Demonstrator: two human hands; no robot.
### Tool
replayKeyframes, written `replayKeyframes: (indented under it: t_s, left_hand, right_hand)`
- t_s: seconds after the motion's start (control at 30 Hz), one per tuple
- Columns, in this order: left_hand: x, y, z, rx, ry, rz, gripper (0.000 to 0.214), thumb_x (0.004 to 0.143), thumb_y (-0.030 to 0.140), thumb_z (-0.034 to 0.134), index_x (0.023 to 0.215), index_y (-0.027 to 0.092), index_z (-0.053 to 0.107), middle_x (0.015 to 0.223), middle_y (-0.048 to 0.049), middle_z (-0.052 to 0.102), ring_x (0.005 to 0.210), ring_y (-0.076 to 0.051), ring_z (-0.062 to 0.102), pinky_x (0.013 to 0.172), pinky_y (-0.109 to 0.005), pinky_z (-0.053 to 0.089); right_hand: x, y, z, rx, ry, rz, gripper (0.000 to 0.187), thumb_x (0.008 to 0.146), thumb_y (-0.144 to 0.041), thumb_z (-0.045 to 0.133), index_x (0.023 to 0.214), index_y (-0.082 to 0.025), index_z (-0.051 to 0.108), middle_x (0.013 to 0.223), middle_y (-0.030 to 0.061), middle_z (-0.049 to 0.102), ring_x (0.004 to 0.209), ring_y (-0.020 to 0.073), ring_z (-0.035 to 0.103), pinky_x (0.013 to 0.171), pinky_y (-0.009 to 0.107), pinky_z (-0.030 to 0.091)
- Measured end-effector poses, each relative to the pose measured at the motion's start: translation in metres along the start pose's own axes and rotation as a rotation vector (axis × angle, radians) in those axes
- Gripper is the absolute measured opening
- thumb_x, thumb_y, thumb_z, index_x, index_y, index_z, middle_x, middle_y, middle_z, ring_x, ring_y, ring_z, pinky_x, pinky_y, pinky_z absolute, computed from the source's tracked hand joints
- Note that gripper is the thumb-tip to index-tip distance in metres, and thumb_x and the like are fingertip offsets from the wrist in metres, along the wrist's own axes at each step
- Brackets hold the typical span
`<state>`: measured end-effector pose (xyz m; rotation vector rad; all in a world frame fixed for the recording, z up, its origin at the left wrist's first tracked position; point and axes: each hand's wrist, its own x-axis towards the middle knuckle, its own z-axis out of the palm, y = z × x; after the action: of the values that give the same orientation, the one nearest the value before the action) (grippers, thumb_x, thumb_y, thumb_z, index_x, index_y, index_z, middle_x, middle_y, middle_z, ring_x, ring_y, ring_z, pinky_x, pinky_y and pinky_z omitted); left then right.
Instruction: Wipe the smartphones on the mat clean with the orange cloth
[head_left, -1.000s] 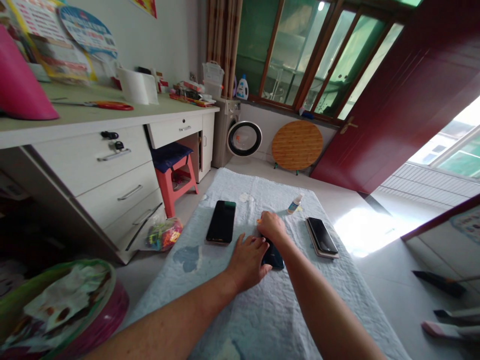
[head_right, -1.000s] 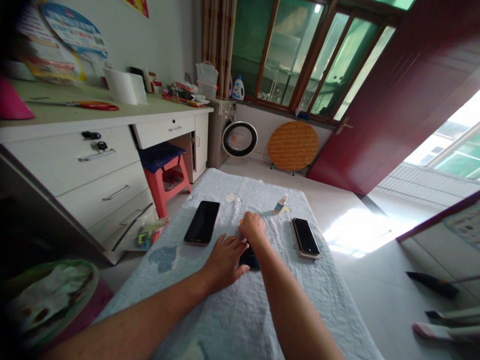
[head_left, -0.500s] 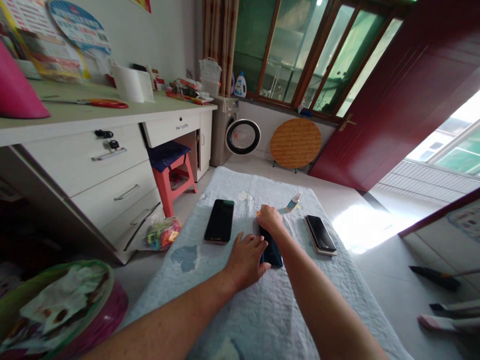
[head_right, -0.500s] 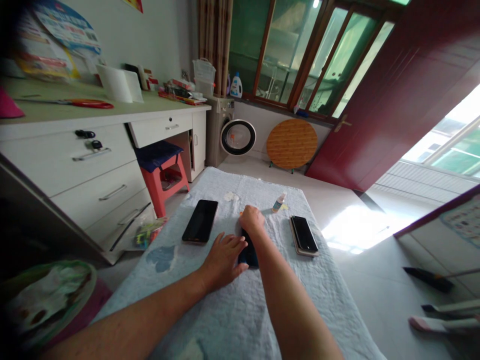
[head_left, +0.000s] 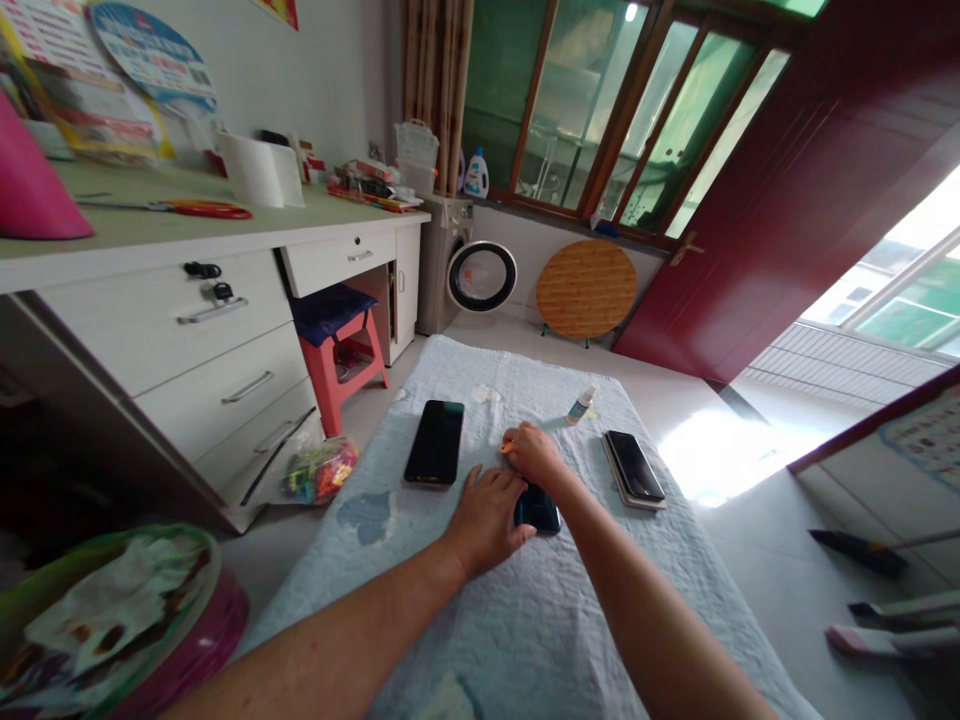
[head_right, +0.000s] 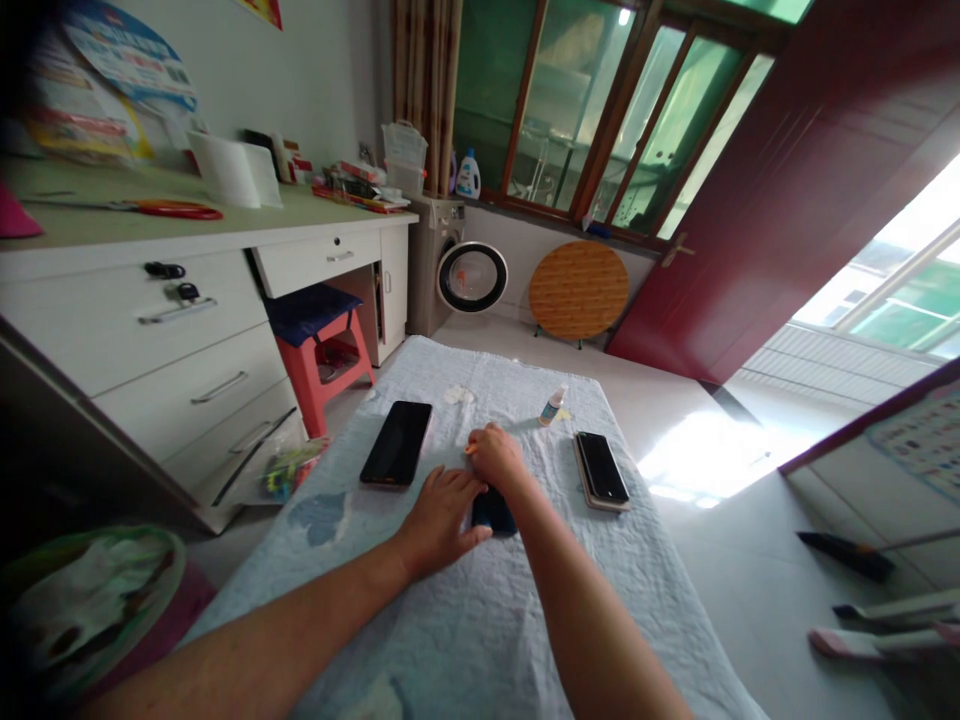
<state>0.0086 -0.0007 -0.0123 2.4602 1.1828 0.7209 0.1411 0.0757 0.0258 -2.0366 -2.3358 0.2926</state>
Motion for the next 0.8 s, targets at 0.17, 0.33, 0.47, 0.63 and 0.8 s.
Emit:
replayKeyframes:
  t_s: [0.17, 0.33, 0.47, 0.63, 0.8]
  left_hand:
    - [0.0, -0.002, 0.004, -0.028, 0.059, -0.022, 0.049, 0.068, 0.037, 0.077, 0.107, 0.021, 0.051, 0.109, -0.0067, 0.06, 0.106, -0.03, 0.054, 0.101, -0.05, 0.034]
    - [-0.001, -0.005, 0.014, -0.013, 0.166, -0.097, 0.077, 0.06, 0.036, 0.081, 0.121, 0.017, 0.039, 0.113, -0.0117, 0.053, 0.107, -0.032, 0.053, 0.095, -0.047, 0.043]
    - [-0.001, -0.008, 0.021, -0.009, 0.237, -0.1, 0.094, 0.057, 0.036, 0.08, 0.132, 0.019, 0.027, 0.127, -0.0148, 0.044, 0.12, -0.035, 0.046, 0.102, -0.051, 0.039]
    - [-0.001, -0.011, 0.024, -0.006, 0.233, -0.071, 0.099, 0.06, 0.037, 0.076, 0.138, 0.018, 0.02, 0.133, -0.0173, 0.042, 0.125, -0.037, 0.042, 0.104, -0.054, 0.035]
    - [-0.001, -0.008, 0.017, -0.018, 0.174, -0.071, 0.093, 0.064, 0.034, 0.073, 0.141, 0.017, 0.023, 0.135, -0.0167, 0.047, 0.124, -0.036, 0.044, 0.105, -0.052, 0.031]
  right_hand:
    - [-0.012, 0.008, 0.0, 0.043, -0.001, -0.103, 0.027, 0.086, -0.02, 0.049, 0.098, -0.02, 0.072, 0.097, 0.0073, 0.062, 0.087, 0.0149, 0.059, 0.075, 0.021, 0.039]
    - [-0.022, 0.01, 0.001, 0.096, -0.036, -0.189, 0.027, 0.085, -0.015, 0.047, 0.093, -0.018, 0.072, 0.089, 0.0064, 0.062, 0.084, 0.0142, 0.056, 0.073, 0.021, 0.037]
    - [-0.034, 0.008, 0.001, 0.105, -0.073, -0.21, 0.027, 0.087, -0.015, 0.044, 0.09, -0.018, 0.071, 0.085, 0.0061, 0.061, 0.08, 0.014, 0.055, 0.072, 0.022, 0.036]
    - [-0.054, 0.003, 0.003, 0.141, -0.102, -0.173, 0.025, 0.085, -0.015, 0.046, 0.086, -0.017, 0.071, 0.087, 0.0062, 0.062, 0.079, 0.0138, 0.056, 0.07, 0.022, 0.036]
    - [-0.07, -0.005, -0.001, 0.15, -0.153, -0.089, 0.021, 0.083, -0.018, 0.051, 0.09, -0.018, 0.072, 0.09, 0.0064, 0.065, 0.08, 0.0153, 0.059, 0.065, 0.023, 0.036]
